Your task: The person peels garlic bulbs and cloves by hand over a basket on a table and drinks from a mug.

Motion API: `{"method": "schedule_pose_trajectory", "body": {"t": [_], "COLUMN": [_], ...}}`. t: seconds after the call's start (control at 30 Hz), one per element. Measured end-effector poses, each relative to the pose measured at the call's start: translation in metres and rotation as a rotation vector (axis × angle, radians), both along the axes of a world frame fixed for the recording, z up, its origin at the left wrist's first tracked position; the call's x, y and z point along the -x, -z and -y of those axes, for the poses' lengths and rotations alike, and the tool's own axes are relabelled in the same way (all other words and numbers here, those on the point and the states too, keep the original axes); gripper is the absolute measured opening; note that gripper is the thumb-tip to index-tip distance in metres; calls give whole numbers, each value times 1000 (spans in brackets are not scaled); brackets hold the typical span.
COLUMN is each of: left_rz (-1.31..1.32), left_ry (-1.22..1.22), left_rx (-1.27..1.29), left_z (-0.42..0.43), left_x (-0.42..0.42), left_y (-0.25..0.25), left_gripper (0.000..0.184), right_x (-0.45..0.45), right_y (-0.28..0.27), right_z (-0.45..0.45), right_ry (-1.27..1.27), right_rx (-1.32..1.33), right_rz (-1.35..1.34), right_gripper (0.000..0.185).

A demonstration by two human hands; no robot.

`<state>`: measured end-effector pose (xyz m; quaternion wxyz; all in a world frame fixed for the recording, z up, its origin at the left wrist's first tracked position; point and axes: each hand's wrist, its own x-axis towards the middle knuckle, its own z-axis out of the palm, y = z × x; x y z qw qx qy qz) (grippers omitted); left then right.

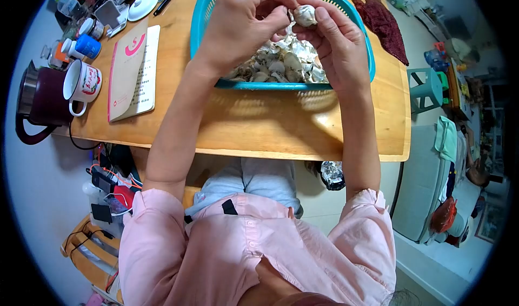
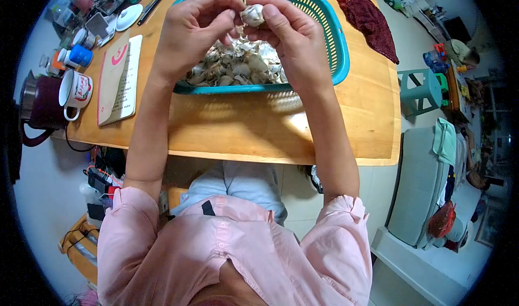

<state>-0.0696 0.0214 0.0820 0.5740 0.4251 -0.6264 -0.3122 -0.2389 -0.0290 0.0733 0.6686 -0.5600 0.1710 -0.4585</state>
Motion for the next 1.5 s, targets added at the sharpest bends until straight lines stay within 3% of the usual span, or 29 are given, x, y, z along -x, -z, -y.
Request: {"method": "schedule_pose_trajectory", "body": {"t": [0.13,0.2,0.33,0.4,0.6,0.8,0.93,1.0,1.2,1.33,1.4,1.5], "left_rz": [-181,100,195,439,301,404,423,487,427,409,278,246], "left_ry": [-14,-25,-76,-168,-172,-174,-243,-352,-278,-216,-140,-149], "left_rx": [-164,121,136,227,265,385,309,294,513,349,104,152], "left_z": [-6,2,0,-1,-13,-1,0,-2,10,-10,-10,-9], "left_x": [9,5,-3,-5,9,2,0,-2,-4,7,9,7], "left_y": [-12,0,6,2,-17,-8,-6,-8,1,-18,-19,-15], "left_gripper": [10,12,13,18,12,6,5,6,20,22,20,21], "right_x": [0,-1,1,0,0,1,1,1,3,3,3,3], "right_y": [1,2,3,3,2,3,3,3,0,2,3,3], "right_z": [2,1,1,0,1,0,2,2,3,4,4,4], "right_ry": [6,29,16,22,49,26,-35,-59,-42,-37,-38,-25], "right_rx": [-21,-5,79,104,41,85,19,4,-76,-104,-111,-74], "right_rz": [42,20,-36,-62,-39,-48,-5,11,69,111,134,92], "right_gripper": [24,25,25,25,25,25,24,24,23,21,21,21]}}
